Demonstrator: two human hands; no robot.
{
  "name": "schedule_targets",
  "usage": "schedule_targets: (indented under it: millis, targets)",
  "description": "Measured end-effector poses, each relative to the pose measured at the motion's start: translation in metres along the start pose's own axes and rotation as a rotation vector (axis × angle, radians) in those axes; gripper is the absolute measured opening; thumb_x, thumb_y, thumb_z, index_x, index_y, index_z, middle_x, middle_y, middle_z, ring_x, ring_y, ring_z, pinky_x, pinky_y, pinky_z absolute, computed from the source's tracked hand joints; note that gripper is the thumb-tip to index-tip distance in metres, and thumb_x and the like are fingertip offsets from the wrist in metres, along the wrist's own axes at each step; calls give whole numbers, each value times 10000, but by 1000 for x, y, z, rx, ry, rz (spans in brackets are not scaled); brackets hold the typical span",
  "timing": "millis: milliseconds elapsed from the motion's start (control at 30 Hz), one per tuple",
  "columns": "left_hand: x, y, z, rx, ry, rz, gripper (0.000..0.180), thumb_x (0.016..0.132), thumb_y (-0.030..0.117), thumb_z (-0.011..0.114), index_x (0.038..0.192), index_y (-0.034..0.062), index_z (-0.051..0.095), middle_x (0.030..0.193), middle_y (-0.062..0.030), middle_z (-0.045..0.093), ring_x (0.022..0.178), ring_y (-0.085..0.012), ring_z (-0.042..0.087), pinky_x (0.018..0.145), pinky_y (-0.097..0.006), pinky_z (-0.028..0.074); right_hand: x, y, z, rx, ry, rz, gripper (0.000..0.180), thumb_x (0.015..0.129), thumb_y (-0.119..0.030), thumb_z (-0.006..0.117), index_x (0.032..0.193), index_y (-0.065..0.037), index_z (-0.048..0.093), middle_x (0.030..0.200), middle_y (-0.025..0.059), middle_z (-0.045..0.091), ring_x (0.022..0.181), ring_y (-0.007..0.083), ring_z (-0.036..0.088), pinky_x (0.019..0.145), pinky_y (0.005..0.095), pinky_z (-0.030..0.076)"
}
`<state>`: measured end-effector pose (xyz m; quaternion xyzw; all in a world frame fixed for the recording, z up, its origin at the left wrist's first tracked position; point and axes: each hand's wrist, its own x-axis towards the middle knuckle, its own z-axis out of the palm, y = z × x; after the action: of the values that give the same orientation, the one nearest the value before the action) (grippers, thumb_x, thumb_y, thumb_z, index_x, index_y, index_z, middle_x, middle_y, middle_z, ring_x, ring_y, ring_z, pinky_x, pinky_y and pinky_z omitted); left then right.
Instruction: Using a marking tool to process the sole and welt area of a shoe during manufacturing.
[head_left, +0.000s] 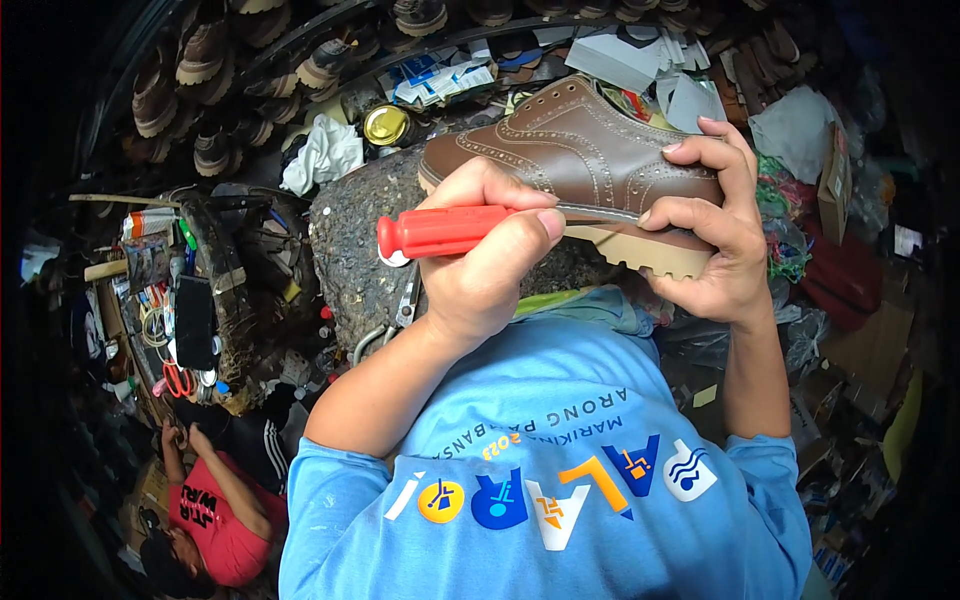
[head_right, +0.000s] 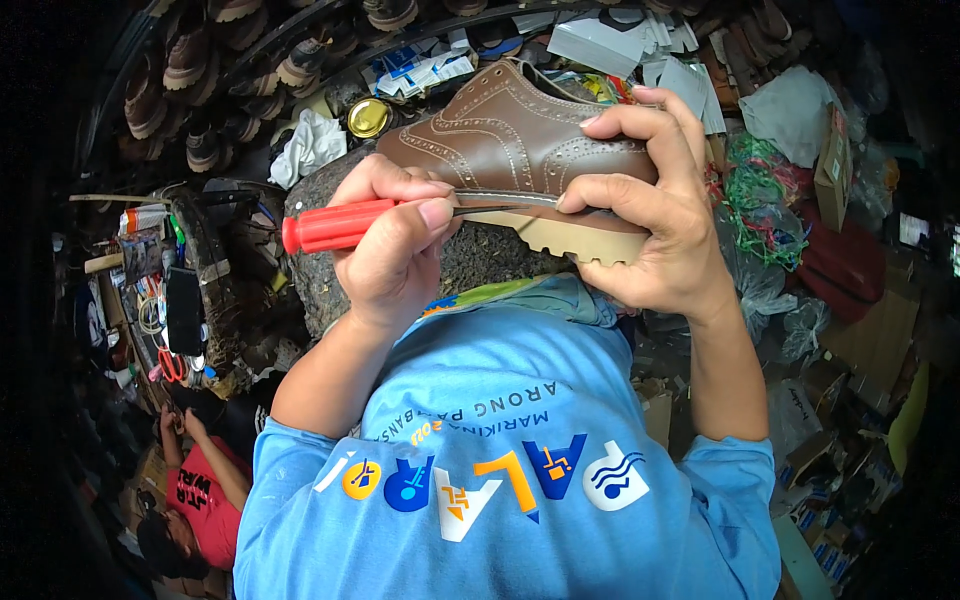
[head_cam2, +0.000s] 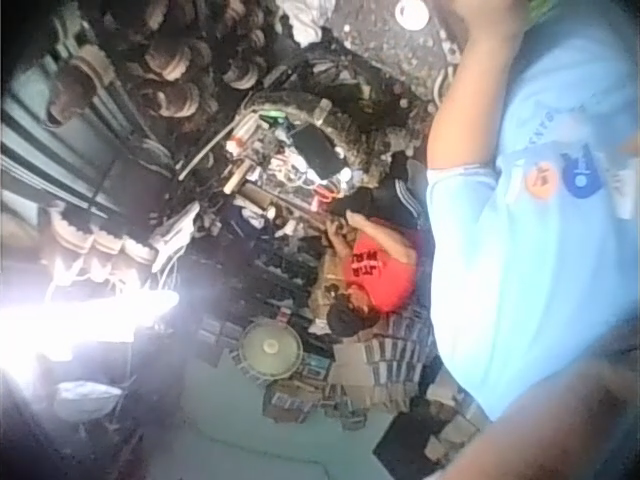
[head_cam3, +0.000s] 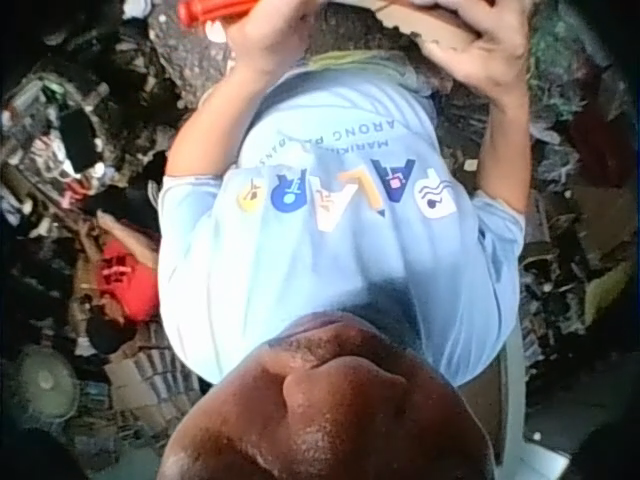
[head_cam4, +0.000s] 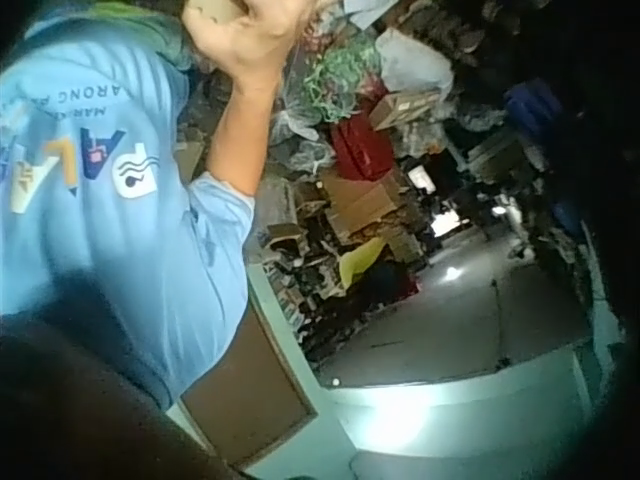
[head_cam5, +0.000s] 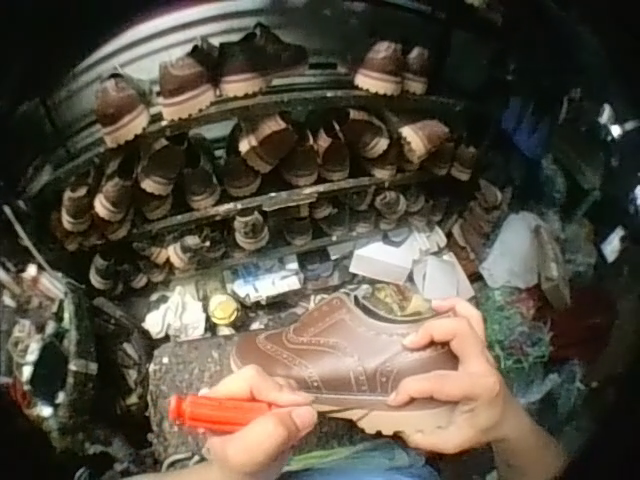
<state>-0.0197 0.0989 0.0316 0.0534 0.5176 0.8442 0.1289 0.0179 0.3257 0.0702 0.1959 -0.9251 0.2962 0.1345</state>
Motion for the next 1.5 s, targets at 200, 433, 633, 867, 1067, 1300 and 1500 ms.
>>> schedule_targets:
  millis: [200, 433, 633, 867, 1067, 1300, 1500]
  targets:
    - [1, 1, 10, 62, 45, -69, 86, 728, 25, 599, 776, 1, 531, 673, -57, 524, 565, -99, 432, 501, -238, 344, -1, 1, 1, 16, 18, -5, 340, 448, -149, 717, 787, -133, 697, 1149, 106, 537, 1158, 379, 424, 1040, 513, 315]
    - [1, 0, 8, 97, 12, -62, 94, 723, 27, 615, 773, 0, 539, 702, -63, 551, 578, -94, 454, 508, -229, 358, -1, 1, 1, 23, 16, 1, 349, 444, -141, 720, 792, -136, 698, 1145, 108, 541, 1155, 370, 427, 1048, 514, 310]
    - [0, 0, 5, 82, 8, -67, 91, 727, 49, 659, 761, 1, 589, 732, -49, 586, 629, -86, 493, 567, -230, 389, -1, 0, 1, 23, 18, 5, 356, 439, -122, 723, 794, -139, 697, 1144, 106, 545, 1159, 366, 424, 1052, 513, 303]
    - [2, -2, 1, 128, -34, -49, 101, 733, 86, 698, 745, 4, 640, 741, -39, 617, 671, -80, 528, 622, -236, 419, -2, 1, 2, 34, 21, 2, 350, 442, -120, 722, 791, -132, 698, 1146, 113, 546, 1155, 360, 430, 1054, 513, 302]
    - [3, -4, -1, 131, -33, -47, 105, 736, 90, 698, 747, 0, 644, 739, -36, 617, 677, -81, 534, 627, -238, 423, -3, 2, 2, 37, 31, -1, 354, 441, -120, 722, 794, -129, 701, 1148, 113, 546, 1157, 362, 429, 1050, 511, 307]
    - [7, -6, 1, -72, 32, -61, 80, 754, 41, 591, 799, -10, 549, 627, -59, 497, 525, -105, 420, 510, -259, 377, -6, 6, 4, 33, 36, 22, 367, 438, -131, 718, 805, -145, 712, 1170, 96, 535, 1178, 373, 416, 1041, 501, 311]
    - [10, -12, -1, -234, -37, -14, 70, 794, 68, 542, 835, 12, 550, 553, -35, 411, 470, -100, 329, 474, -277, 341, -8, 10, 2, 3, -11, 12, 403, 435, -179, 716, 838, -158, 723, 1178, 91, 512, 1182, 376, 416, 1051, 501, 298]
